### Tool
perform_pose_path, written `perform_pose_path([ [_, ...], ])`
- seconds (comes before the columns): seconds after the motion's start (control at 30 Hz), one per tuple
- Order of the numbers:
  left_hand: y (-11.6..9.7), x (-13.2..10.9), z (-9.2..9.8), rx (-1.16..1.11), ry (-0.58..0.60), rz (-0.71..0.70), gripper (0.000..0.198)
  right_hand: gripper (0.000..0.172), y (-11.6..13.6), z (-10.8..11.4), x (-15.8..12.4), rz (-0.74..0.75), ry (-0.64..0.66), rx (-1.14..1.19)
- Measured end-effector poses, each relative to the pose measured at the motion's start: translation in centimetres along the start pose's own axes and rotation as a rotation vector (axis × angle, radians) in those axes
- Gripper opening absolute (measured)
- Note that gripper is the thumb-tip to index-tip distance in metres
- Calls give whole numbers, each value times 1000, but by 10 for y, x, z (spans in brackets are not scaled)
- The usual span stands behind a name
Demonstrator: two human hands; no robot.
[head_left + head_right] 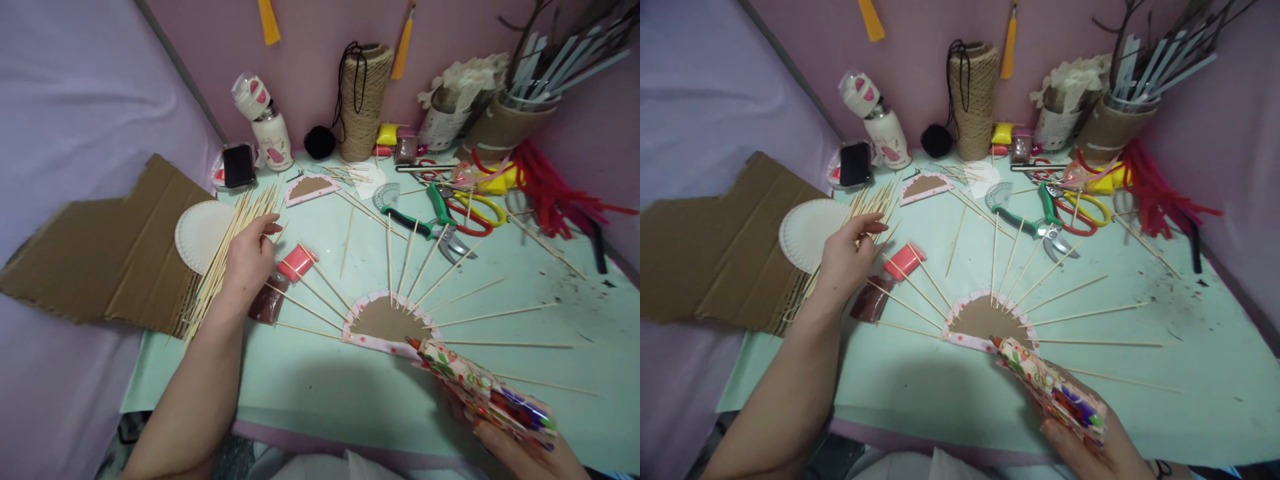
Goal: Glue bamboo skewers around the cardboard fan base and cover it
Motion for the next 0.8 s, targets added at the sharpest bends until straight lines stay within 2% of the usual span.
perform_pose_path([
  [0.17,-2,-2,-4,2,53,9,51,53,-9,2,-3,-45,-14,-16],
  [0.33,-9,-3,-3,27,75,4,49,51,5,1,1,-28,-26,7],
  [0.43,-29,1,1,73,145,-30,44,52,16,-1,3,-56,-80,33],
  [0.53,-61,12,-5,182,289,-105,36,54,23,-2,5,-87,-117,53],
  [0.6,-82,22,-20,270,414,-169,29,54,25,-4,6,-77,-83,53],
  [0.7,-97,39,-58,331,578,-192,22,54,24,-7,7,-42,-74,86],
  [0.73,-97,45,-71,333,590,-161,18,53,22,-7,6,-40,-95,110],
  [0.8,-96,58,-93,173,500,-108,7,51,17,-7,6,-45,-122,155],
])
Point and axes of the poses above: each hand's wrist, its own x-axis towards the middle knuckle, its own z-axis out of the back of the hand, y = z × x, the point moved 5 cm from there along x, towards the middle knuckle, and after that the axes turned 1 degree about -x, right-handed, at the moved point
